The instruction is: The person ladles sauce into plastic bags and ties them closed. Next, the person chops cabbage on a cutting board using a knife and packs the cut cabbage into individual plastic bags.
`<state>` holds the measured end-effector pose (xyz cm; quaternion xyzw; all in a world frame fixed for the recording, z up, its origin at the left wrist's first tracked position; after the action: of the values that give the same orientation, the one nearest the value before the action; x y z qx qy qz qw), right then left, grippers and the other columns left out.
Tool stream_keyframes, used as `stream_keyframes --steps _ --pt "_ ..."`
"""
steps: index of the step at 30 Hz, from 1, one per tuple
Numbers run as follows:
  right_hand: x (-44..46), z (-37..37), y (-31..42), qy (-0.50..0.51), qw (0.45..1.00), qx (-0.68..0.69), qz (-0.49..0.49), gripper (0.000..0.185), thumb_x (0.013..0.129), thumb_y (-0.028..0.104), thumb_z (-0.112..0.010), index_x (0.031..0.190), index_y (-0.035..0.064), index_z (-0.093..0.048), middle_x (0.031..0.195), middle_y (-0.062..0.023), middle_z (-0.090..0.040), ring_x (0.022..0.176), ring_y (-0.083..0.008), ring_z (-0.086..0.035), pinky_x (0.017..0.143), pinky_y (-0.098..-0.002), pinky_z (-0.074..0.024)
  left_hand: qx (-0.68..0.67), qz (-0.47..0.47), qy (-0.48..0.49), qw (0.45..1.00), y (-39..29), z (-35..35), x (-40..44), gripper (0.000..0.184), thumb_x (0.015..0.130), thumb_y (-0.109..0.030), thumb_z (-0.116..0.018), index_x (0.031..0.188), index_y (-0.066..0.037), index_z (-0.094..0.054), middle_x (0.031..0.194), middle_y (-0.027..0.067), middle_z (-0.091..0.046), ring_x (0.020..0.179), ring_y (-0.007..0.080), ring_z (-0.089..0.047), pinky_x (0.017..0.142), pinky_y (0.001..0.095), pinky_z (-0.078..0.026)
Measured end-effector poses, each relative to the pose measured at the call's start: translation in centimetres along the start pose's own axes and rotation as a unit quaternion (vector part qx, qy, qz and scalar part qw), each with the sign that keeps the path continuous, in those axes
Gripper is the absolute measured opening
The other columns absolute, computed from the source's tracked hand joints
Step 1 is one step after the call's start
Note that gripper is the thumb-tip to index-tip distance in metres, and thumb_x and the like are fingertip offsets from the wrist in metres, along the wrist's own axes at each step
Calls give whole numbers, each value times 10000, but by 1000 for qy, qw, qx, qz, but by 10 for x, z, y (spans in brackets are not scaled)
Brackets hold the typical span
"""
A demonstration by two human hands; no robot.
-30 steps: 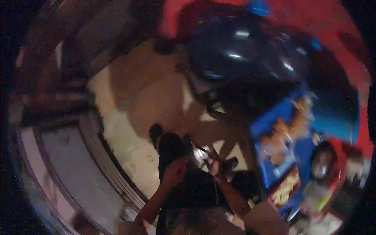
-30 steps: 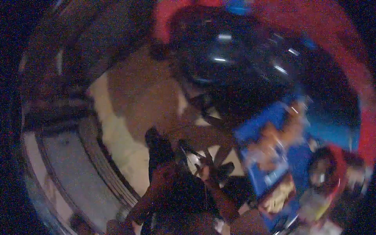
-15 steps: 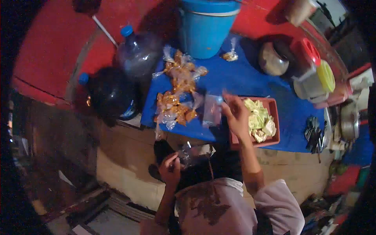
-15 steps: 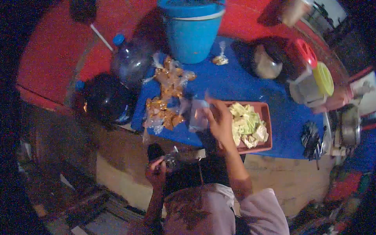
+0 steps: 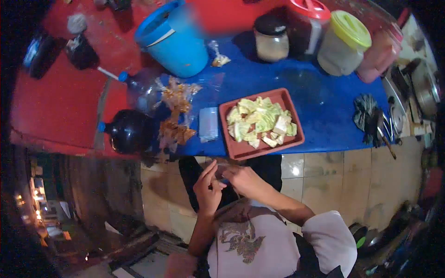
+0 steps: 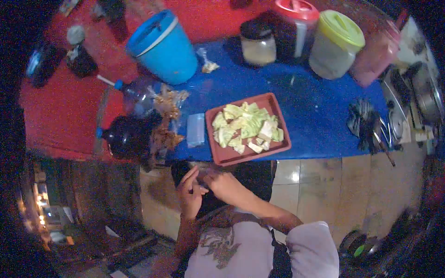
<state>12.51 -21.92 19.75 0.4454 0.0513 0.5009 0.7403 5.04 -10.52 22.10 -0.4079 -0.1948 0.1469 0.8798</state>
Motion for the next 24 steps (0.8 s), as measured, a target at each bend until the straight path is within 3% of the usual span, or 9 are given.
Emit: stream_keyframes --steps 4,6,8,9,12,16,19,23,24 --pt "-7 40 -16 -23 991 124 -45 125 762 31 -581 876 -2 -620 836 -187 -616 805 -358 -622 690 -427 -507 22 5 13 1000 1 -10 8 458 706 122 -481 1143 32 -584 1297 156 -535 819 190 -675 639 270 -567" --pt "-14 74 -36 -96 988 71 -100 140 748 39 -611 881 -5 -614 809 -185 -609 767 -367 -603 681 -440 -491 -109 130 35 985 8 -8 9 330 717 100 -481 1009 50 -624 1275 183 -540 775 177 -675 602 255 -555" --pt "-17 86 -81 -222 955 -9 -196 183 714 43 -645 891 10 -614 770 -173 -603 734 -362 -589 692 -442 -476 -99 54 67 991 19 -4 14 253 731 72 -480 928 51 -637 1202 180 -581 756 171 -671 584 250 -543" --pt "-11 96 -97 -207 959 -69 -181 208 702 45 -645 907 19 -619 813 -165 -610 781 -351 -589 714 -438 -479 -89 -22 96 991 20 -5 15 200 745 44 -480 847 51 -651 1130 177 -622 737 164 -667 566 246 -531" --pt "23 102 -123 -171 963 -168 -126 215 683 57 -643 897 39 -636 914 -145 -614 878 -329 -577 750 -425 -486 -57 12 138 989 4 -15 37 179 760 4 -477 713 38 -646 936 130 -678 676 142 -647 564 254 -505" --pt "51 85 -142 -47 960 -235 -145 177 703 32 -635 862 88 -688 1109 -114 -571 1071 -268 -514 773 -397 -482 -131 -3 156 979 12 -25 68 178 766 -40 -492 709 17 -650 780 82 -667 636 122 -609 595 267 -484" --pt "43 92 -146 -185 957 -167 -148 161 684 146 -687 815 53 -688 885 -119 -624 858 -311 -590 734 -411 -494 -189 99 278 937 17 -37 101 218 885 -180 -525 915 3 -638 786 66 -628 713 112 -552 681 257 -450" --pt "31 97 -139 -359 909 50 -205 258 732 206 -732 881 1 -683 744 -113 -659 682 -241 -633 648 -369 -486 -124 44 243 961 13 -95 137 294 922 -272 -534 1004 3 -601 848 86 -642 782 171 -594 727 299 -464" --pt "28 96 -135 -385 885 111 -237 265 746 208 -731 893 -6 -681 757 -112 -668 682 -208 -635 641 -349 -485 -93 -69 198 973 18 -110 146 319 931 -285 -541 1028 16 -581 877 98 -633 819 176 -592 751 310 -462"
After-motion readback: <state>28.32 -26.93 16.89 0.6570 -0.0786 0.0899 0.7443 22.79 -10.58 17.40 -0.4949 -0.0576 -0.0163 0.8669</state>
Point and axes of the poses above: each hand's wrist, its own x-axis towards the middle knuckle, its own z-axis out of the back of the hand, y = z × x, the point moved 3 cm from there along x, towards the middle knuckle
